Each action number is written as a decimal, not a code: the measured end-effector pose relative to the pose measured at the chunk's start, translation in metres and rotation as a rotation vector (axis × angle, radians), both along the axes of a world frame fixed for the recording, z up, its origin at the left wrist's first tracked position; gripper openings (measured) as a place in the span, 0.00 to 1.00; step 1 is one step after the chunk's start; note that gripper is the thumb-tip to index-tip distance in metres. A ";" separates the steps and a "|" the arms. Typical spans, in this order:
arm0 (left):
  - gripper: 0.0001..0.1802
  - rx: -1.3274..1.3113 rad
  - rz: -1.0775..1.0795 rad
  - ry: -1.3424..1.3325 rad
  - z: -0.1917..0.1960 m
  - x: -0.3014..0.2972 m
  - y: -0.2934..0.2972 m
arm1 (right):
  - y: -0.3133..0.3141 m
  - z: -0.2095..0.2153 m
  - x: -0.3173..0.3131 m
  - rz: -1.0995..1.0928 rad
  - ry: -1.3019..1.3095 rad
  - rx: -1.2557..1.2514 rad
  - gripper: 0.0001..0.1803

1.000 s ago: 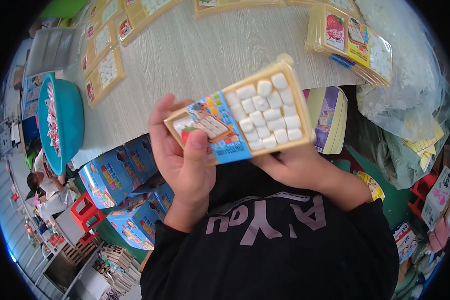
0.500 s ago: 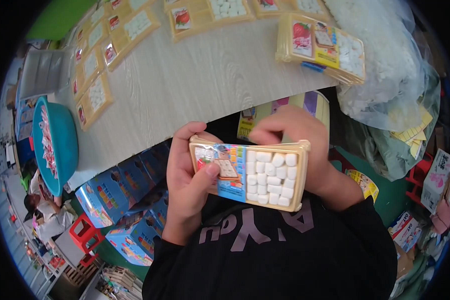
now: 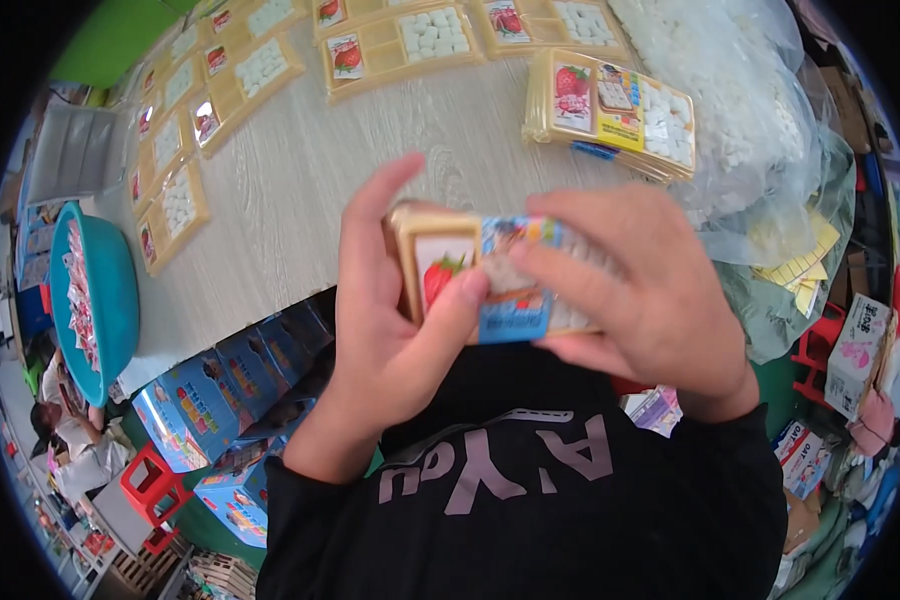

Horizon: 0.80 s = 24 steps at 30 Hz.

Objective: Applying labels and packaging trays containing small white rectangular items, possibly marshmallows.

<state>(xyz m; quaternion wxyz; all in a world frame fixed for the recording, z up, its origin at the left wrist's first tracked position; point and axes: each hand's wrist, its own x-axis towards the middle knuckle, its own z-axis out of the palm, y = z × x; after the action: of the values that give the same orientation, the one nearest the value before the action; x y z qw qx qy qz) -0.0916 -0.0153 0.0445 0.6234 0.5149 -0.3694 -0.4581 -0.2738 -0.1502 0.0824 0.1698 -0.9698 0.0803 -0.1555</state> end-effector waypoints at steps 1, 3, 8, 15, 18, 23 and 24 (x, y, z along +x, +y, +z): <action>0.39 -0.006 -0.003 0.003 -0.001 -0.001 -0.009 | -0.007 0.004 -0.002 -0.008 0.009 -0.023 0.36; 0.41 -0.206 0.119 -0.136 -0.011 -0.003 -0.031 | -0.031 0.007 -0.009 -0.031 0.014 -0.038 0.38; 0.40 0.021 0.033 -0.822 -0.027 0.003 -0.060 | -0.089 -0.005 -0.031 -0.293 -0.054 -0.171 0.42; 0.39 0.061 0.139 -1.100 -0.034 -0.008 -0.090 | -0.102 -0.014 -0.013 -0.279 0.145 -0.058 0.45; 0.39 0.045 0.123 -1.078 -0.034 -0.010 -0.098 | -0.106 -0.016 -0.013 -0.263 0.179 -0.035 0.49; 0.34 0.048 0.097 -1.018 -0.033 -0.013 -0.108 | -0.102 -0.013 -0.008 -0.296 0.184 -0.015 0.49; 0.34 0.027 0.101 -1.021 -0.036 -0.013 -0.110 | -0.102 -0.012 -0.007 -0.300 0.194 0.000 0.49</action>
<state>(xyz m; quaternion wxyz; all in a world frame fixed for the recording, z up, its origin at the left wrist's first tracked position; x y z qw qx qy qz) -0.1047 -0.1249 0.0089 0.3784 0.6981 -0.5954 -0.1224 -0.2811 -0.2519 0.0707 0.1364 -0.9574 0.2399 -0.0848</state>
